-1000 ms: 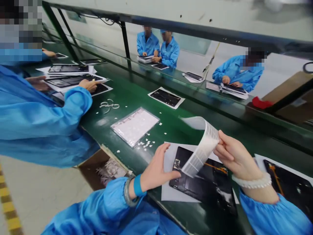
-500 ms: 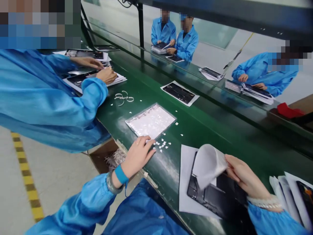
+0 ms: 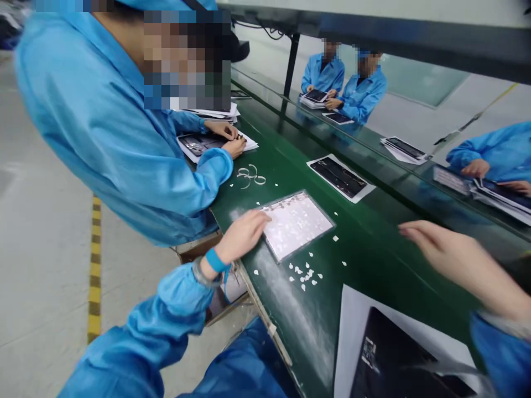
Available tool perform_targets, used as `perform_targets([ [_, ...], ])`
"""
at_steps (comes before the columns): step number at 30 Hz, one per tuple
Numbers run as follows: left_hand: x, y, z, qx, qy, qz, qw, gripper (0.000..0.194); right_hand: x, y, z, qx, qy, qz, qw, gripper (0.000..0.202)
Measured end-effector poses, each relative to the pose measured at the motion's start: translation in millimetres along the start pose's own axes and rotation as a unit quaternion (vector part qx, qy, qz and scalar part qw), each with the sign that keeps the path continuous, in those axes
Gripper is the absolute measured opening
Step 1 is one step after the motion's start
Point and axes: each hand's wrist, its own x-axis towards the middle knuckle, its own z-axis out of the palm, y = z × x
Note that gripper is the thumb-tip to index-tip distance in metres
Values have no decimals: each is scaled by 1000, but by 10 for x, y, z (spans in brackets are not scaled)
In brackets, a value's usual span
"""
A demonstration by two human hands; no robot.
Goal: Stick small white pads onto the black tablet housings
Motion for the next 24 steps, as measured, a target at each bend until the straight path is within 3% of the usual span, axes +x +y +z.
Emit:
perform_targets([
  [2, 318, -306, -73, 11, -23, -6, 1000, 36, 430, -330, 387, -52, -97, -42, 993, 25],
  [5, 884, -647, -30, 23, -72, 18, 997, 41, 818, -488, 1005, -66, -102, -48, 991, 40],
  [8, 1353, -811, 122, 33, -131, 48, 990, 52, 917, -404, 1402, -68, -103, -45, 991, 61],
  [11, 1531, -905, 216, 38, -177, 63, 981, 55, 785, -316, 1528, -62, -121, -59, 989, 74],
  [14, 1362, -990, 186, 37, -198, 66, 977, 53, 486, -294, 1539, -49, -145, -78, 985, 77],
  [19, 661, -1013, 70, 30, -180, 50, 982, 59, -45, -384, 1622, -17, -141, -132, 981, 82],
  [24, 183, -953, 101, 30, -131, 24, 991, 65, -257, -612, 1669, -25, -149, -104, 983, 79],
])
